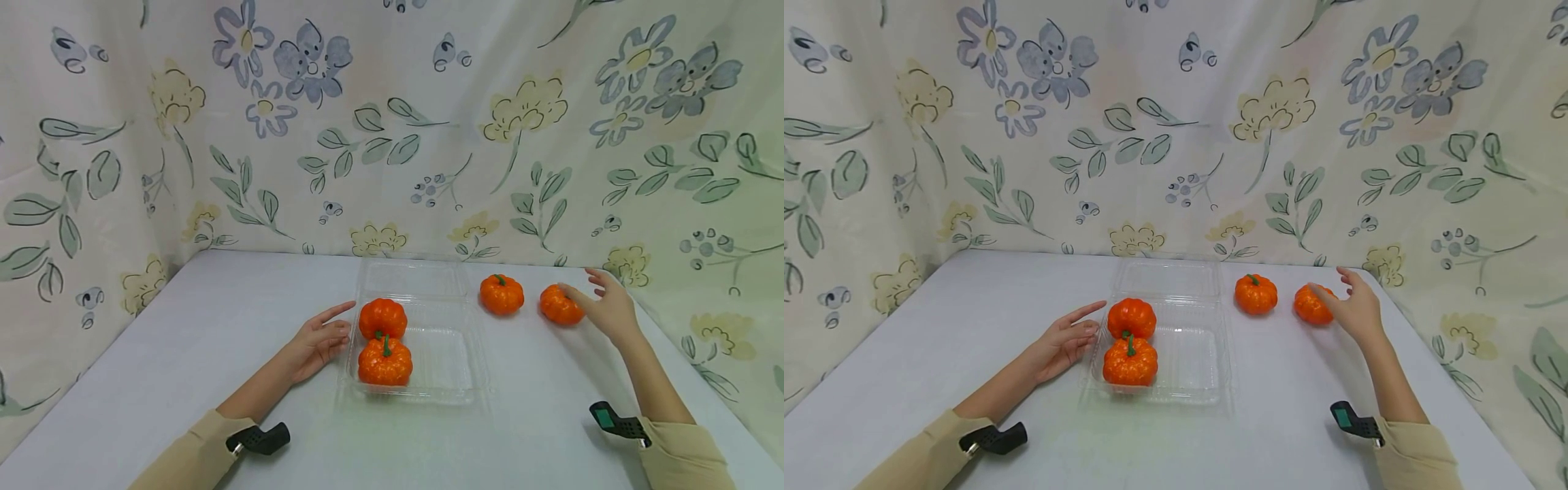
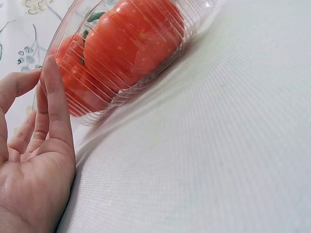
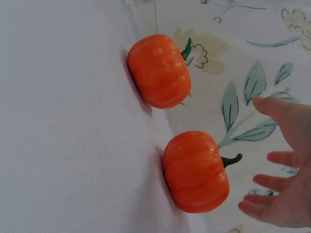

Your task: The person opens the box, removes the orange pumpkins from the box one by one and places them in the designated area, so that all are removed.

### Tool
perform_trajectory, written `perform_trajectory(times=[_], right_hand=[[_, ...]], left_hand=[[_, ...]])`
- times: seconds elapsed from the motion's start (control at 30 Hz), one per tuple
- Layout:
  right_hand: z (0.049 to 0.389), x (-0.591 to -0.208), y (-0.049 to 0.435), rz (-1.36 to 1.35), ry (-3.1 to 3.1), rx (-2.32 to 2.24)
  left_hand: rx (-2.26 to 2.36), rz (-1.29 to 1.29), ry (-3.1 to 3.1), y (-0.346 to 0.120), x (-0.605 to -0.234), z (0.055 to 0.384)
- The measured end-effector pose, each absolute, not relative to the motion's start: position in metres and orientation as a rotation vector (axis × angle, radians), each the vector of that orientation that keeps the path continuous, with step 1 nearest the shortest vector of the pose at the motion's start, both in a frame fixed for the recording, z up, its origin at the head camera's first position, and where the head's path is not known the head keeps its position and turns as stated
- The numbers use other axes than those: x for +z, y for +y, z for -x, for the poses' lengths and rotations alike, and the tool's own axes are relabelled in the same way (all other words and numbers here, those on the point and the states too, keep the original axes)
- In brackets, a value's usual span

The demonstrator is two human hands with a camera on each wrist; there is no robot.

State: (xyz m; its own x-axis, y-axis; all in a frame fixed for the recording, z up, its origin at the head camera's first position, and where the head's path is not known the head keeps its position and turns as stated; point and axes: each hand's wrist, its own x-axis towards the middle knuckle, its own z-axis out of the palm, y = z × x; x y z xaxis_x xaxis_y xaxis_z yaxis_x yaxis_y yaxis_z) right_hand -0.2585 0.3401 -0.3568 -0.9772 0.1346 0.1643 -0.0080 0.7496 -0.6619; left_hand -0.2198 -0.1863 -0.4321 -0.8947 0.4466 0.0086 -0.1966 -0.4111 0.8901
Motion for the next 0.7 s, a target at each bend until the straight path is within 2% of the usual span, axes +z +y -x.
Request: perform_trajectory(times=[0.7], right_hand=[[0.242, -0.327, 0.295, -0.021, -2.641, 1.046]], left_hand=[[2.338, -0.359, 1.398, -0.186, -0.432, 0.219]])
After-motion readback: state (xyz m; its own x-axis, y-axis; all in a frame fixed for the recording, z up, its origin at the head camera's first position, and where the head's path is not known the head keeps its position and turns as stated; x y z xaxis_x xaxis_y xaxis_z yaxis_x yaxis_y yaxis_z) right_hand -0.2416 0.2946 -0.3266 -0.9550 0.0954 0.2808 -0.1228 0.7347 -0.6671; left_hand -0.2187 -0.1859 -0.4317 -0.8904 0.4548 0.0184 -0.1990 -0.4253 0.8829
